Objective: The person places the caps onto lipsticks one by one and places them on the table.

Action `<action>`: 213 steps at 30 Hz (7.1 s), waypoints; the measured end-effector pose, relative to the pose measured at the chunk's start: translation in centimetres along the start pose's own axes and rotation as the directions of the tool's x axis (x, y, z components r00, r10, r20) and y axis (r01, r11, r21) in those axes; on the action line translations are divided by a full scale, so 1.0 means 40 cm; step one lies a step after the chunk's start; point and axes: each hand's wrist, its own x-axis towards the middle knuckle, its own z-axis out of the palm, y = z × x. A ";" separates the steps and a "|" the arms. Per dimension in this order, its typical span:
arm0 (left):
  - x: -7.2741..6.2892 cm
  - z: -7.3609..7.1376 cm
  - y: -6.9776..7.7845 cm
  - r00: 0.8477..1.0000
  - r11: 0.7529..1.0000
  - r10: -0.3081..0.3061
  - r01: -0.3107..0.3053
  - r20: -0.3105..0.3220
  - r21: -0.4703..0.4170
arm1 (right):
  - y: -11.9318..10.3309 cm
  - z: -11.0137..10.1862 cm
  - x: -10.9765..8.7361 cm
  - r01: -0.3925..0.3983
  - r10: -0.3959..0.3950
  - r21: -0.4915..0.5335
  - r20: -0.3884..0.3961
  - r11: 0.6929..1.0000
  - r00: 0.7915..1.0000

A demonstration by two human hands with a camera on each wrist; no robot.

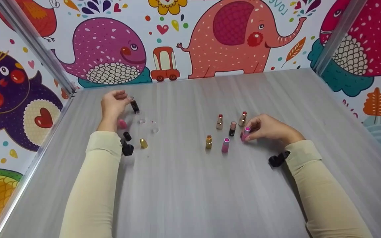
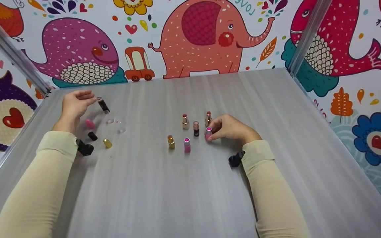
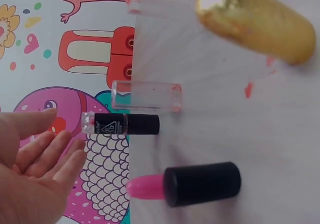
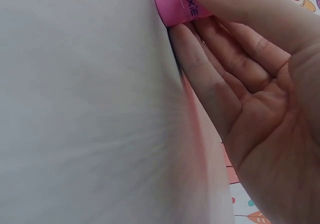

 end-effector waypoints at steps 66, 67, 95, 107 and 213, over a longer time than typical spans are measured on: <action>-0.030 -0.075 -0.207 0.978 0.992 -0.102 0.086 0.185 0.092 | 0.004 0.000 -0.002 -0.026 0.026 0.000 -0.004 1.000 1.000; -0.031 -0.076 -0.207 0.978 0.992 -0.100 0.085 0.183 0.089 | 0.004 0.000 -0.003 -0.025 0.025 -0.003 -0.006 1.000 1.000; -0.066 -0.113 -0.183 0.992 0.968 -0.096 0.112 0.082 -0.226 | 0.005 0.001 -0.006 -0.017 0.016 -0.024 -0.008 1.000 1.000; -0.107 -0.111 -0.149 0.995 0.829 -0.065 0.098 0.079 -0.551 | 0.001 0.004 -0.002 -0.037 0.036 -0.029 -0.003 0.999 0.999; -0.358 0.162 0.091 0.910 0.727 0.383 -0.191 0.159 -0.660 | -0.331 0.104 -0.029 0.027 -0.053 -0.143 -0.185 0.989 0.981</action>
